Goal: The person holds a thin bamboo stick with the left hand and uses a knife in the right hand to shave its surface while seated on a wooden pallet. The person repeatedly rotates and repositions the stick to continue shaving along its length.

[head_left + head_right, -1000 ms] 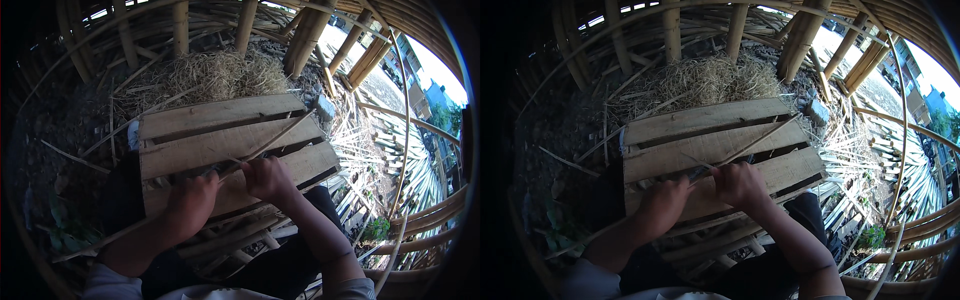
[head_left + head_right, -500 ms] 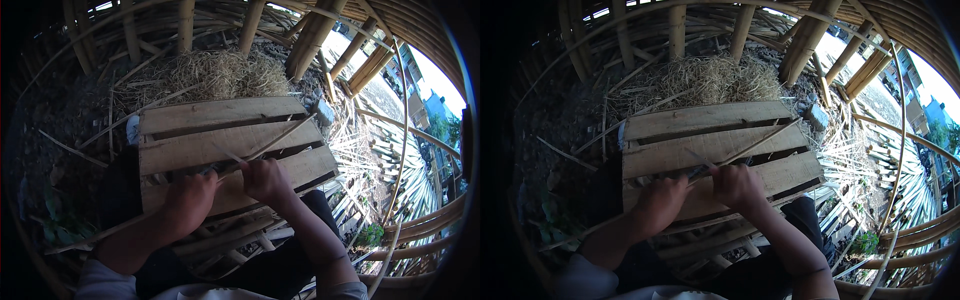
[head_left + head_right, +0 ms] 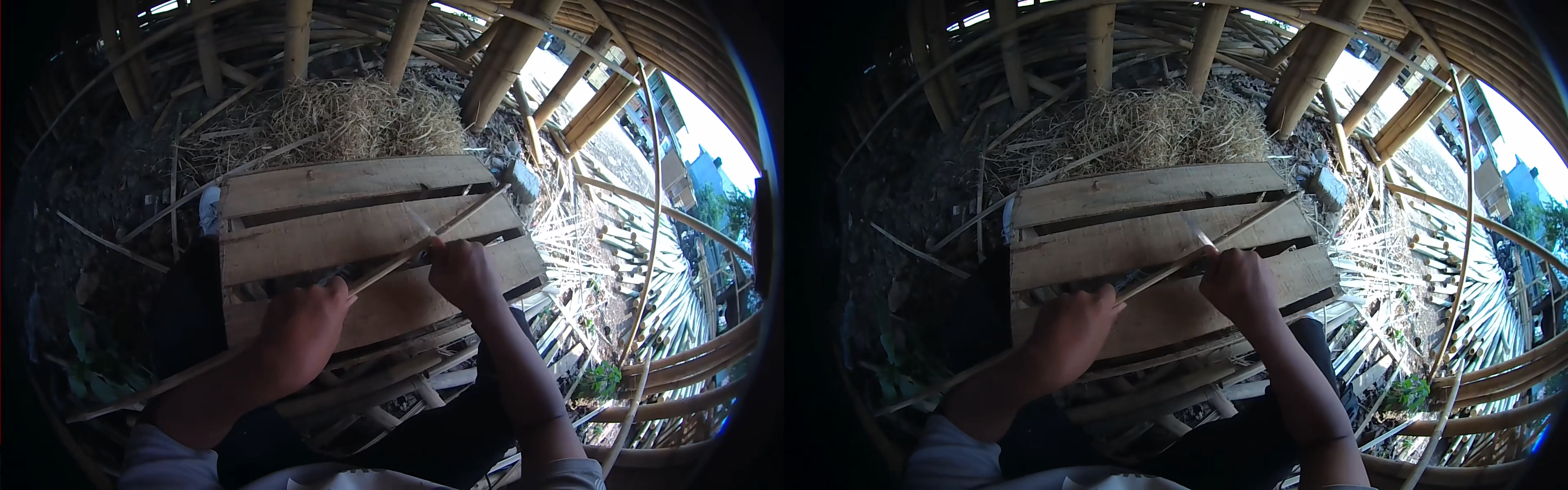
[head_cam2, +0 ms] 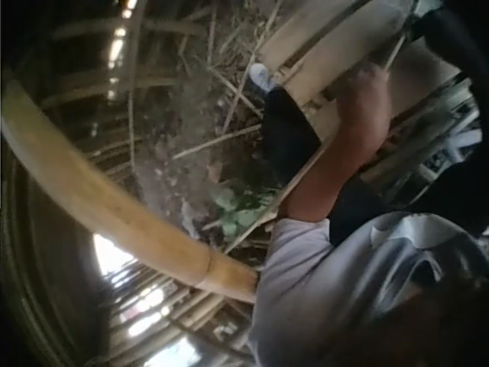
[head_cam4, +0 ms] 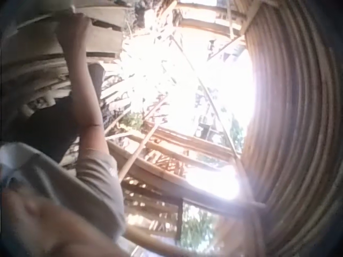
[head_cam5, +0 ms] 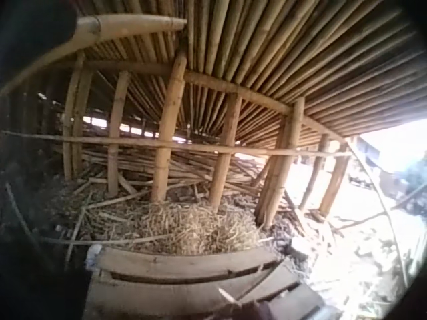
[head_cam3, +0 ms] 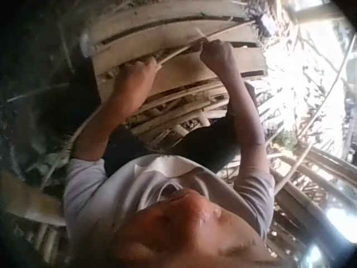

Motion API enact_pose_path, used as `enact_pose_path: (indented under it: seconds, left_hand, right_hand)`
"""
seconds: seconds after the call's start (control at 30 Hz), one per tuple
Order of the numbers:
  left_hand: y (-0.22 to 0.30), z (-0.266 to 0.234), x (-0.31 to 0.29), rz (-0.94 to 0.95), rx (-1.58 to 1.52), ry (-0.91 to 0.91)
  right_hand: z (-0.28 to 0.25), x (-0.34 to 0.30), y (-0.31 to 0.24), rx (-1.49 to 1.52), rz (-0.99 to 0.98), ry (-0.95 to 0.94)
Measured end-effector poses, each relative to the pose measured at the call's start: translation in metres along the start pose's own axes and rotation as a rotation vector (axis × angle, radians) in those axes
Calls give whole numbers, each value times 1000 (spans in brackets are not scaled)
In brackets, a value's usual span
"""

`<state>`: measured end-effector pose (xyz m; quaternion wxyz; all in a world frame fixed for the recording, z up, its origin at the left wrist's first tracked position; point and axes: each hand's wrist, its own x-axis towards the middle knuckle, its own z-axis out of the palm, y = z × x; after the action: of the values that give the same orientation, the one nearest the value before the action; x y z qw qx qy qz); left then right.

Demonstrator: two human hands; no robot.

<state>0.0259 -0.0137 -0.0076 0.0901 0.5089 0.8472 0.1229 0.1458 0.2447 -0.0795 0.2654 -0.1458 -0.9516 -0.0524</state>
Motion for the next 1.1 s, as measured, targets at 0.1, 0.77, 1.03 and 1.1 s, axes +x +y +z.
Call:
enact_pose_path:
  seconds: [0.1, 0.77, 1.03, 1.1]
  left_hand:
    - [-2, 2, 3, -2, -46, 15]
    - [-12, 0, -5, -11, -91, -20]
    - [-13, -8, -5, -6, -48, -48]
    - [-17, -7, -4, -1, -64, -36]
  right_hand:
    - [-29, -1, -60, 280, -57, 124]
    - [-10, 7, 13, 221, -316, 156]
    - [-3, 19, 42, 114, -366, 235]
    - [-6, 22, 36, 123, -412, 248]
